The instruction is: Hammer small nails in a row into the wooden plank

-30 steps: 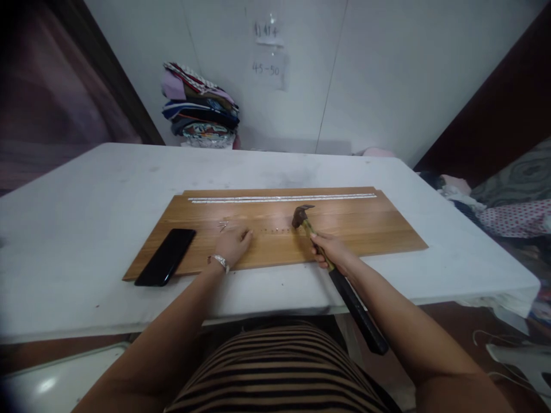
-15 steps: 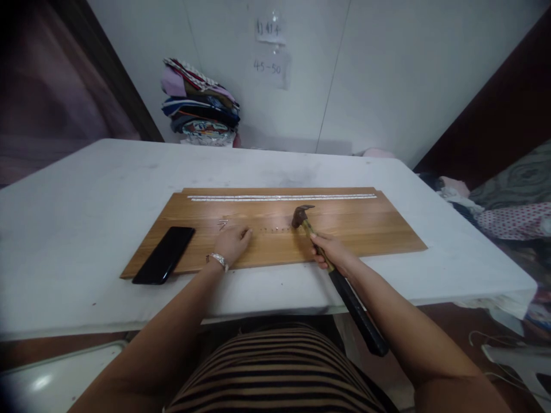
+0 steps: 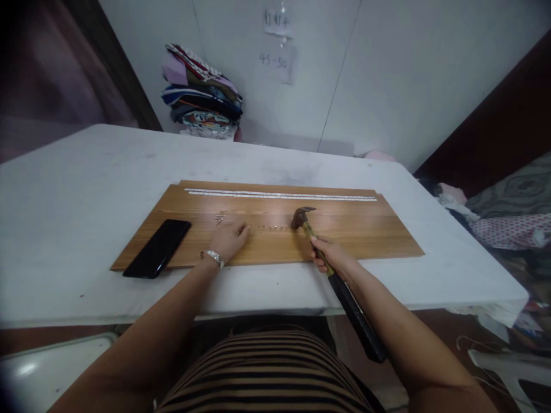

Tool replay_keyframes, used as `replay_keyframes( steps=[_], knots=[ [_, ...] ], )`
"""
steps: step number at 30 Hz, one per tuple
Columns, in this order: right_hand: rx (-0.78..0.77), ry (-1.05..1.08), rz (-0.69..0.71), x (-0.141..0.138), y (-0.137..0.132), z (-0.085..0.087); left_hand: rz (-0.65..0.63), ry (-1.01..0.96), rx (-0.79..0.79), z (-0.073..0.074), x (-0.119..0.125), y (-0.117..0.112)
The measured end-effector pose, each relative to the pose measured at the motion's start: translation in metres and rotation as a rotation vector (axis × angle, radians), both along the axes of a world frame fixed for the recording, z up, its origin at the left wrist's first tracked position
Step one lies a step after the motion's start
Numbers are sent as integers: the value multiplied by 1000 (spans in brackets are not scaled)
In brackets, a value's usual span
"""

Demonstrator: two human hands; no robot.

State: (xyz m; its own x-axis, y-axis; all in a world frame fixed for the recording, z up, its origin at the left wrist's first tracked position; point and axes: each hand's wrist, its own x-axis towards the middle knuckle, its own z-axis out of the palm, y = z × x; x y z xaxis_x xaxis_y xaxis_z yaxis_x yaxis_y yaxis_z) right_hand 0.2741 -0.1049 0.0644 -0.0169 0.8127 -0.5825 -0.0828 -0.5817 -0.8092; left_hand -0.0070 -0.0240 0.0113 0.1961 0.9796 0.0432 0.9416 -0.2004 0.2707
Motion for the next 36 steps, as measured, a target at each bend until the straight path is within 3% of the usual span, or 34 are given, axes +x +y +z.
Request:
replay_keyframes(
  steps=[8, 36],
  knots=[
    [26, 35, -8, 3, -1, 5, 5, -14, 3, 0, 0, 0],
    [25, 12, 29, 3, 4, -5, 0, -81, 49, -8, -2, 4]
  ],
)
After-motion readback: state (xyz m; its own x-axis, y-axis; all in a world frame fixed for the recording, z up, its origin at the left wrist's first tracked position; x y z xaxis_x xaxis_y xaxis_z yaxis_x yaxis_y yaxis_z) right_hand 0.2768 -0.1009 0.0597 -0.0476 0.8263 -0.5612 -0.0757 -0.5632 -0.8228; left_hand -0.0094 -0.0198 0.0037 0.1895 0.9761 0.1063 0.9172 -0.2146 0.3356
